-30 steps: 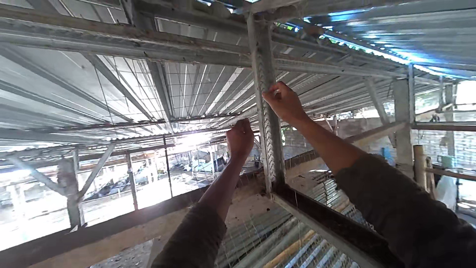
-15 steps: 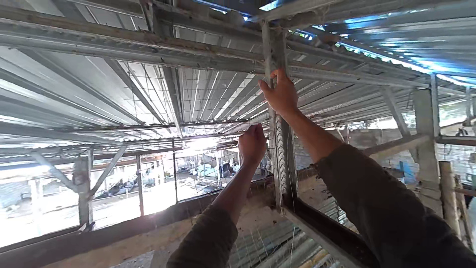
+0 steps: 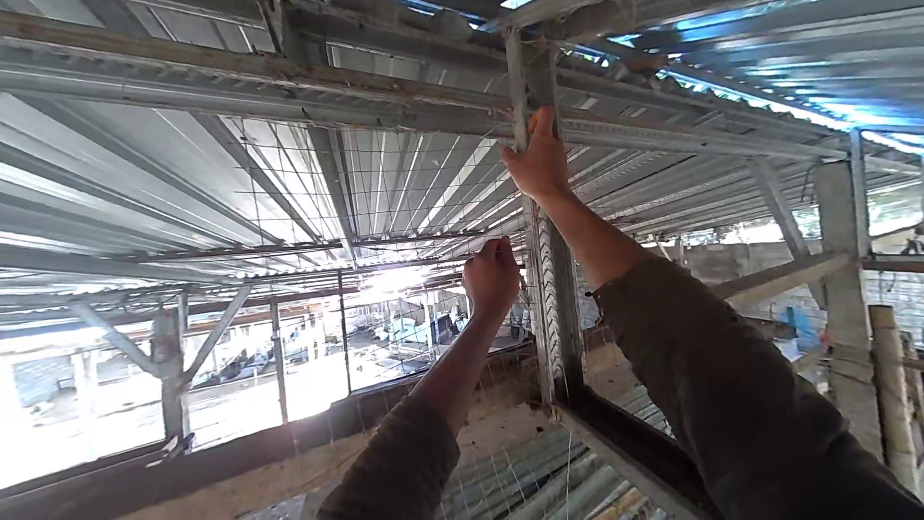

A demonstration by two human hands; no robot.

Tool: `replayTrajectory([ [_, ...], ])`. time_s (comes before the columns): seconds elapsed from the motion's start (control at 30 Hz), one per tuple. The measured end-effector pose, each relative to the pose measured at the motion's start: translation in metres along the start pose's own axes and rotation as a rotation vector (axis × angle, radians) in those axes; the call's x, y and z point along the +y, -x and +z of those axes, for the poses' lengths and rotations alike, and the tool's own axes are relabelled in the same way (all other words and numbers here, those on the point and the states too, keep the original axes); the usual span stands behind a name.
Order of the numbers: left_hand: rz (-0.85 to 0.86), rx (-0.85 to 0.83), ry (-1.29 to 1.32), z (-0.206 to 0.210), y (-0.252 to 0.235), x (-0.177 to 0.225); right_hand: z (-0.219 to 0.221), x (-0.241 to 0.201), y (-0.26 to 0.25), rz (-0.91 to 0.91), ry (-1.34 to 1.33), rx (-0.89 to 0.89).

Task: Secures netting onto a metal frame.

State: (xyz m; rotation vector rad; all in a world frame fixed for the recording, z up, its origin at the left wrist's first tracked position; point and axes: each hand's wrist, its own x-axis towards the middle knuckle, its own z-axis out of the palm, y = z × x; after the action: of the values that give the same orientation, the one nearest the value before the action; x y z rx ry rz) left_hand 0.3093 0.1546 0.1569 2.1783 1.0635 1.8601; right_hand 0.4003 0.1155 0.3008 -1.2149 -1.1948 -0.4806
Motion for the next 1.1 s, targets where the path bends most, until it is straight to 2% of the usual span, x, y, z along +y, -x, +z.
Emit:
replayTrajectory([
  [0.13,-0.045,-0.157,-0.02,-0.014,-0.003,0.006,0.002,0.001,0.001,-0.03,-0.037,-0.017],
  [0.27,-0.07,-0.368,-0.146,-0.052,0.002,0.03,-0.001,0.001,0.0,-0.05,-0.062,-0.046],
  [0.37,0.092,-0.224,-0.308,-0.077,0.021,0.05,-0.002,0.001,0.0,-0.053,-0.063,-0.055],
  [0.43,0.211,-0.134,-0.276,-0.076,0.02,0.057,-0.003,0.003,0.0,-0.052,-0.058,-0.059],
  [0.5,0.257,-0.151,-0.163,-0.07,0.004,0.061,-0.004,0.002,-0.003,-0.057,-0.07,-0.07],
  [0.63,0.169,-0.222,-0.049,-0.05,-0.03,0.065,-0.008,0.002,-0.006,-0.066,-0.071,-0.098],
  [0.77,0.061,-0.174,-0.074,-0.048,-0.037,0.073,-0.011,0.002,-0.008,-0.064,-0.053,-0.135],
  [0.93,-0.01,-0.215,0.089,-0.043,-0.042,0.074,-0.014,0.0,-0.008,-0.086,-0.036,-0.179],
  [1.03,0.03,-0.21,0.105,-0.042,-0.041,0.071,-0.039,0.003,-0.008,-0.144,-0.002,-0.293],
  [1.1,0.041,-0.216,0.12,-0.042,-0.044,0.065,-0.069,0.006,-0.009,-0.075,0.034,-0.367],
])
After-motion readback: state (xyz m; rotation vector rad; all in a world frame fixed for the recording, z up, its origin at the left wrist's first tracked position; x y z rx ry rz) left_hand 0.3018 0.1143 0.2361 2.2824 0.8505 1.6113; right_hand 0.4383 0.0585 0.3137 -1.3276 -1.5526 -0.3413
